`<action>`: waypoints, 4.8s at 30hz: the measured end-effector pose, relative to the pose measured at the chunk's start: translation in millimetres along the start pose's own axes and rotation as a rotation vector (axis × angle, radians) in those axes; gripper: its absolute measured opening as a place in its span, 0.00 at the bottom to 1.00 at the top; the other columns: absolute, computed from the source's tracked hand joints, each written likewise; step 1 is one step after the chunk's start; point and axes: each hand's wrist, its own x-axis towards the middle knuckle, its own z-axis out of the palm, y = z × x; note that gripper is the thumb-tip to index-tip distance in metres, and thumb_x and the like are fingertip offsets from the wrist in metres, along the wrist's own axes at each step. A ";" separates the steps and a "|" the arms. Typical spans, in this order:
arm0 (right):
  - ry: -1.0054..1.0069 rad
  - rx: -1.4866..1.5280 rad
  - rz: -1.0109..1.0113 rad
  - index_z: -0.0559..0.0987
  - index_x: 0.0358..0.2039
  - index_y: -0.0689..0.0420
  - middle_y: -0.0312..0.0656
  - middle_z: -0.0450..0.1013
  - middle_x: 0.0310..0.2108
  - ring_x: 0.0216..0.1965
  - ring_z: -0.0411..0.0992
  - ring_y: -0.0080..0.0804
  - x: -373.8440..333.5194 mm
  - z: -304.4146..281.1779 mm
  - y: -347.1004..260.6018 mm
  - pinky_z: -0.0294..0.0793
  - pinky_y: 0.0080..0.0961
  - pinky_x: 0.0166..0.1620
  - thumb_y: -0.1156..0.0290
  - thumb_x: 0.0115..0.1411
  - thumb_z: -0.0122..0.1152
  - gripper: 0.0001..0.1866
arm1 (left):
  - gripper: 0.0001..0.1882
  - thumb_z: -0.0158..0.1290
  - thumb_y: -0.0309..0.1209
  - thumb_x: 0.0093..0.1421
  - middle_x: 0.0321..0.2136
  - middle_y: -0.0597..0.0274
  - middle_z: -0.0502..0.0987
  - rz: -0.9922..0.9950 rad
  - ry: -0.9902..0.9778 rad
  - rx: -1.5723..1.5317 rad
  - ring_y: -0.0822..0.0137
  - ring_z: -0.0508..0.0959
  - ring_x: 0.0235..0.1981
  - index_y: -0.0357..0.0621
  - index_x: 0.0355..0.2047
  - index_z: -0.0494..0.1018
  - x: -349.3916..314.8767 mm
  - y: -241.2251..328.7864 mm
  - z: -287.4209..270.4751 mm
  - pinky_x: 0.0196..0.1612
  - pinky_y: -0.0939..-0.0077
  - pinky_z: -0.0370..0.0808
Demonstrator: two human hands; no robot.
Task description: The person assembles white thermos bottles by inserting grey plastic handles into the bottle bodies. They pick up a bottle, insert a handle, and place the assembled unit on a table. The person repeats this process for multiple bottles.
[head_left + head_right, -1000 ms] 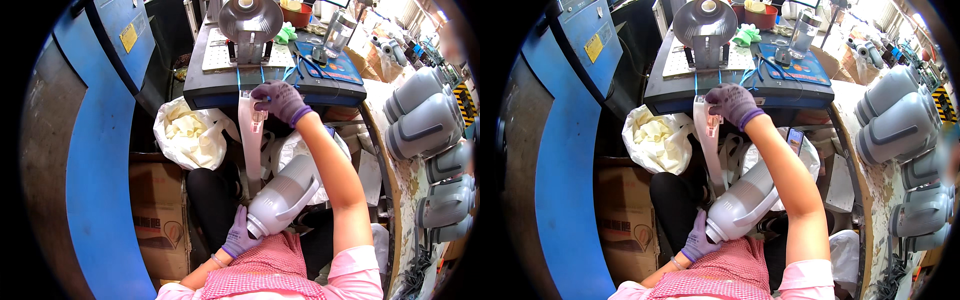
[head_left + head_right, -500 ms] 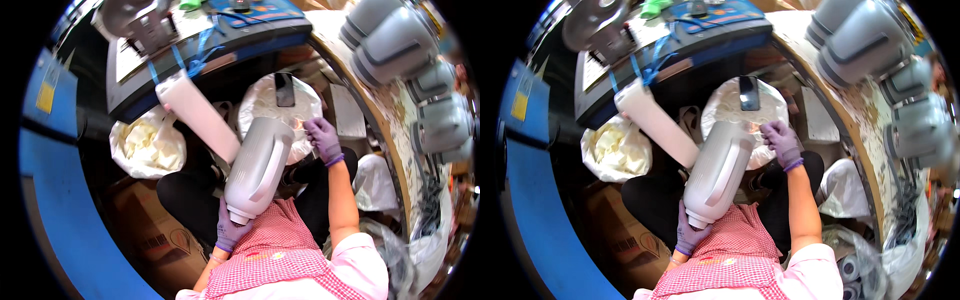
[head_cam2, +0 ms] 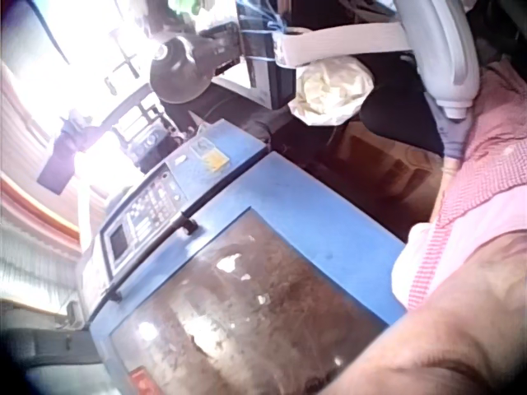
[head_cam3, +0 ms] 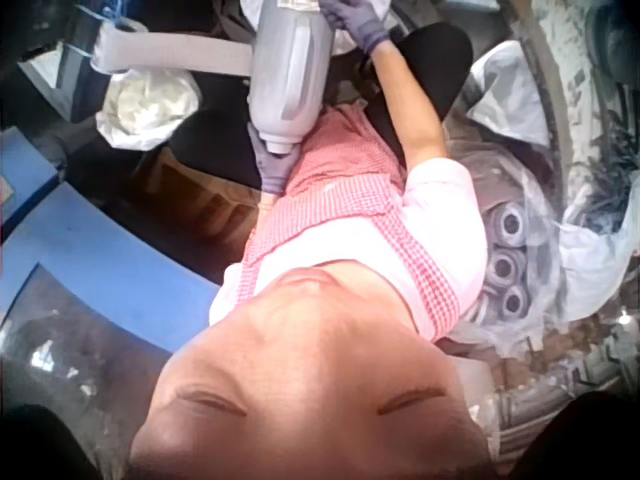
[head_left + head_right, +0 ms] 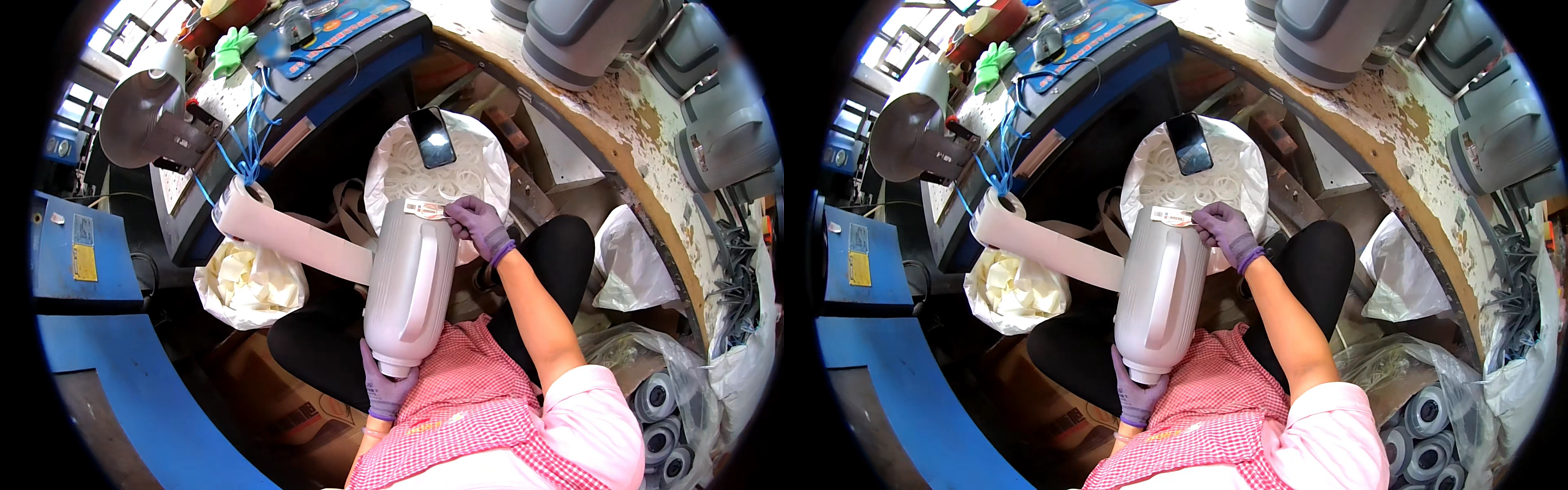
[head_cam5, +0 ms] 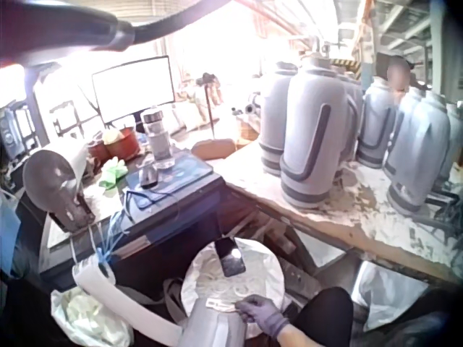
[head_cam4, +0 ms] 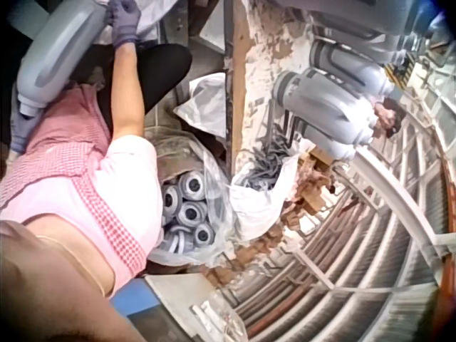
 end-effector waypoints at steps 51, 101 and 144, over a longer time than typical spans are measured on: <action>-0.290 -0.143 -0.745 0.73 0.26 0.54 0.31 0.65 0.15 0.14 0.60 0.19 7.5 245.1 -270.8 0.51 0.20 0.17 0.48 0.65 0.57 0.22 | 0.19 0.49 0.38 0.62 0.25 0.50 0.80 0.256 0.828 -0.262 0.59 0.81 0.21 0.31 0.40 0.77 448.7 151.0 -388.4 0.25 0.66 0.78; 1.176 0.047 -0.660 0.76 0.40 0.60 0.43 0.79 0.32 0.31 0.76 0.30 -314.4 -432.1 -138.5 0.75 0.21 0.25 0.56 0.63 0.63 0.18 | 0.47 0.50 0.62 0.52 0.50 0.44 0.71 0.720 0.070 -0.483 0.50 0.73 0.51 0.30 0.56 0.65 81.4 218.5 -107.7 0.54 0.55 0.72; -0.139 0.180 -0.288 0.69 0.31 0.53 0.24 0.53 0.16 0.13 0.48 0.11 -226.4 73.6 -32.7 0.47 0.13 0.17 0.50 0.72 0.46 0.20 | 0.31 0.71 0.49 0.39 0.36 0.53 0.69 1.024 0.125 -0.036 0.51 0.76 0.38 0.52 0.37 0.66 -42.7 168.6 -88.5 0.40 0.54 0.75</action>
